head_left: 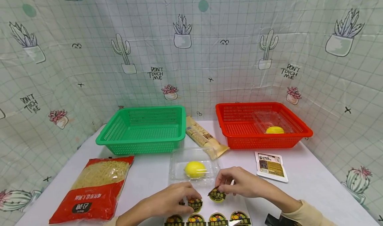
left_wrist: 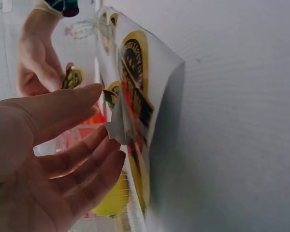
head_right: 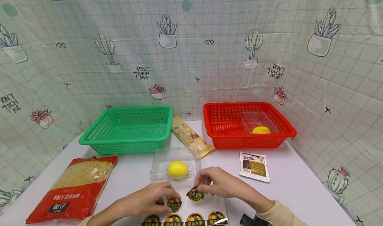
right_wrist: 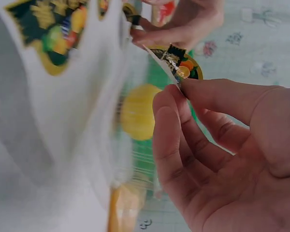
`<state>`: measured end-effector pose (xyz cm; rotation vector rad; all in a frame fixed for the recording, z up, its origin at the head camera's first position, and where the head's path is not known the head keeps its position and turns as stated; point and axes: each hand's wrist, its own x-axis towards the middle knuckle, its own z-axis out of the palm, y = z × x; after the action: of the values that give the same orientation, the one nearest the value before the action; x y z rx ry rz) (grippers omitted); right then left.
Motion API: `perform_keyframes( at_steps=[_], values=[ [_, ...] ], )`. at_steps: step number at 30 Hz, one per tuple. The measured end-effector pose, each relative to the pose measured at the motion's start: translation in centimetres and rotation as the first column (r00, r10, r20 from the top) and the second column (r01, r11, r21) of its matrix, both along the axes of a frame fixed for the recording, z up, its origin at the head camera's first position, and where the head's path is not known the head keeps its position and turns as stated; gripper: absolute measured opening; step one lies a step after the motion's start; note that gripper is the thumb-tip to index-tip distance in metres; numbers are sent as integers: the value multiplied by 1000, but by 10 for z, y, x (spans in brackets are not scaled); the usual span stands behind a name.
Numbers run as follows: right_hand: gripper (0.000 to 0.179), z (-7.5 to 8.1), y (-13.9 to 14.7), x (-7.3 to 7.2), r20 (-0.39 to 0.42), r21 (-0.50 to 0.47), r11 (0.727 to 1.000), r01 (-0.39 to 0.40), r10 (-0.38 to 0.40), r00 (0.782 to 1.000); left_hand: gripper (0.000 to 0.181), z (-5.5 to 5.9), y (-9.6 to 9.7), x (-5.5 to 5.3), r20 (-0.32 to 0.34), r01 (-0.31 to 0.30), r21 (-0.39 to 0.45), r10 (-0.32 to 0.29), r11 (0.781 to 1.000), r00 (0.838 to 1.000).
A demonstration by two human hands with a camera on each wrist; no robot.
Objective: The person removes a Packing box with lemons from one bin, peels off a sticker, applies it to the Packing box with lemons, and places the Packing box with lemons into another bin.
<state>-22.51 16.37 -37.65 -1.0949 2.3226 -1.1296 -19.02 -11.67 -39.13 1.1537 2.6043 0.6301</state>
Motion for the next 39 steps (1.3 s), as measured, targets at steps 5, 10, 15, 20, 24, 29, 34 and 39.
perform_keyframes(
  at_steps=[5, 10, 15, 20, 24, 29, 34, 39],
  values=[
    [8, 15, -1, -5, -37, -31, 999, 42, -44, 998, 27, 7, 1, 2, 2, 7, 88, -7, 996, 1000],
    [9, 24, -4, -12, -85, -36, 997, 61, -64, 994, 24, 19, -1, 0, -33, 40, 166, -35, 985, 999],
    [13, 28, -9, -20, -107, -28, 996, 79, -82, 991, 21, 29, -3, -10, -62, -8, 254, 25, 967, 998],
    [15, 32, -15, -27, -105, -22, 993, 113, -114, 988, 16, 34, -2, -22, -115, -42, 348, 87, 937, 990],
    [17, 35, -19, -33, -135, -28, 992, 122, -124, 983, 16, 40, -1, -31, -109, -68, 382, 118, 921, 987],
    [18, 38, -26, -41, -157, -29, 990, 140, -143, 977, 18, 45, 1, -42, -143, -79, 414, 150, 907, 978],
    [18, 38, -32, -48, -150, -28, 988, 153, -155, 977, 19, 44, 1, -50, -139, -98, 434, 174, 895, 975],
    [16, 36, -38, -56, -180, -39, 987, 155, -159, 971, 19, 42, -2, -55, -111, -149, 432, 216, 890, 970]
  ],
)
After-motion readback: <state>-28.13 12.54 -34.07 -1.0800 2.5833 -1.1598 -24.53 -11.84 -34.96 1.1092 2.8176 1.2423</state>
